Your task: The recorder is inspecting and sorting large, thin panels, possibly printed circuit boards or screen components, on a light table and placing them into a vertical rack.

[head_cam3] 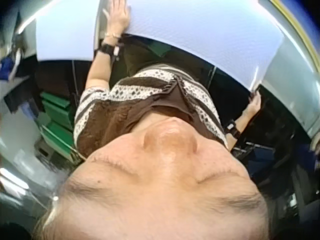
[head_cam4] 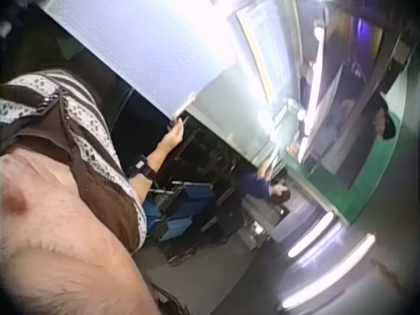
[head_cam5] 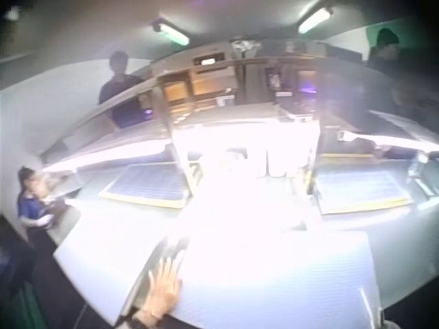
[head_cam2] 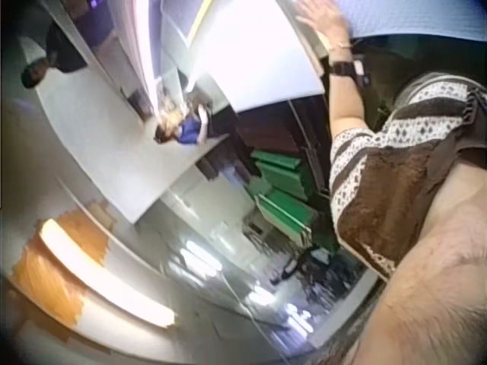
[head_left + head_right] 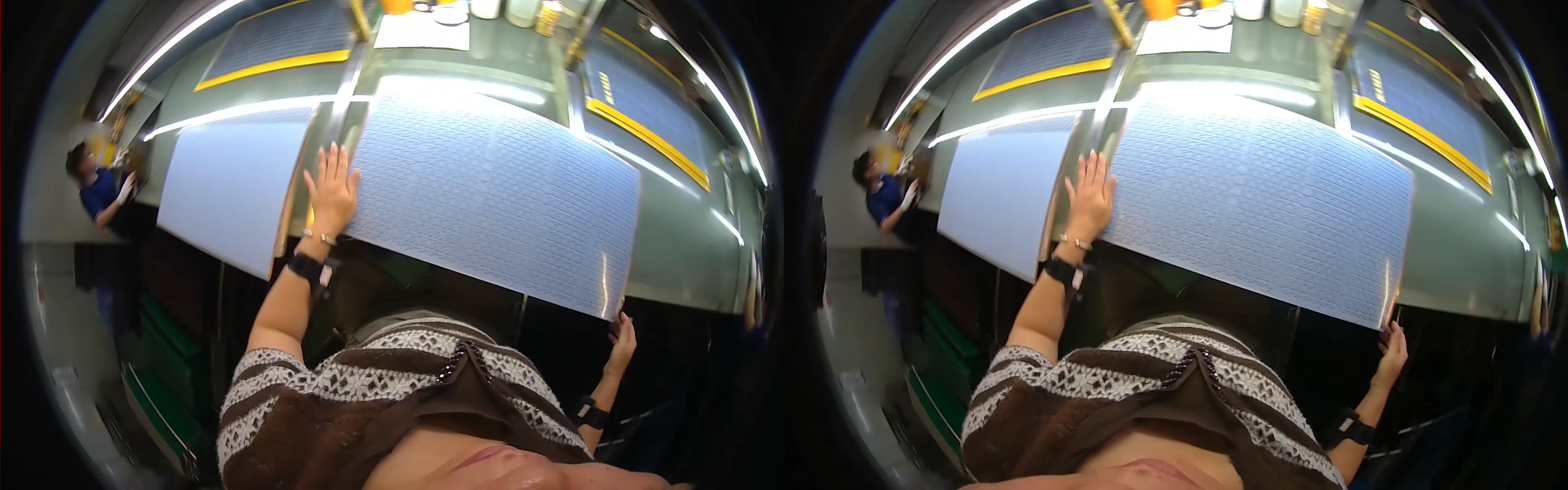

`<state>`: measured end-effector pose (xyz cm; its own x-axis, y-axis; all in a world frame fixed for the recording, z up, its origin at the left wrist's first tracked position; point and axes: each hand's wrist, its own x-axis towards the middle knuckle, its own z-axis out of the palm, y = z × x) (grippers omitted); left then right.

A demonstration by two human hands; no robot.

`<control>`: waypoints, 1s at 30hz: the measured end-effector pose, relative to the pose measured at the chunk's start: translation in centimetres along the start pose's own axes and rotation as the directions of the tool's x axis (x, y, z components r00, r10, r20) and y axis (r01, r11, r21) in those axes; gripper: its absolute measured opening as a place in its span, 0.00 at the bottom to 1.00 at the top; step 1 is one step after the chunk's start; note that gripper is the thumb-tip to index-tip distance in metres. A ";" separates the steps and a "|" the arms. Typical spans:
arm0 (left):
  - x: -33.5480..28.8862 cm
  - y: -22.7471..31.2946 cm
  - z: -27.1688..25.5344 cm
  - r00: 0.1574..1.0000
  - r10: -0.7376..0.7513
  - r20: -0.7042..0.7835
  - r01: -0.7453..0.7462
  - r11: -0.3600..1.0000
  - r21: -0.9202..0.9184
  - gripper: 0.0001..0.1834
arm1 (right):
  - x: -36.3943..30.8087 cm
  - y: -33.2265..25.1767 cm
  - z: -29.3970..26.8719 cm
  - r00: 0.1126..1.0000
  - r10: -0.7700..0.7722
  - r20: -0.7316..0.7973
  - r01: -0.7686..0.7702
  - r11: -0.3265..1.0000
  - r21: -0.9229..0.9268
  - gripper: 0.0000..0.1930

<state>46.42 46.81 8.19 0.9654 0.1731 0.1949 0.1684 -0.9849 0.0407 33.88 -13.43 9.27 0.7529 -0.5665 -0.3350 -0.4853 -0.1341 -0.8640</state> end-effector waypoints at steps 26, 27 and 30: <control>-12.3 1.0 -2.6 0.721 -0.318 0.615 0.529 -0.320 -0.786 0.10 | 5.3 -4.3 -2.9 0.631 0.020 0.776 -0.186 0.975 0.125 0.27; -12.7 0.4 -2.8 0.693 -0.314 0.649 0.558 -0.335 -0.759 0.09 | 4.9 -5.0 -3.2 0.632 -0.037 0.774 -0.119 0.982 0.144 0.27; -14.8 -1.5 -4.5 0.675 -0.281 0.683 0.573 -0.384 -0.724 0.10 | 3.1 -7.2 -4.1 0.564 -0.273 0.779 0.127 0.961 0.245 0.28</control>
<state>31.01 45.77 9.61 0.7397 0.3893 -0.5489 0.3442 0.4821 0.8057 37.93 -17.59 16.01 0.9036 0.3509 -0.2457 -0.2617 -0.0018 -0.9651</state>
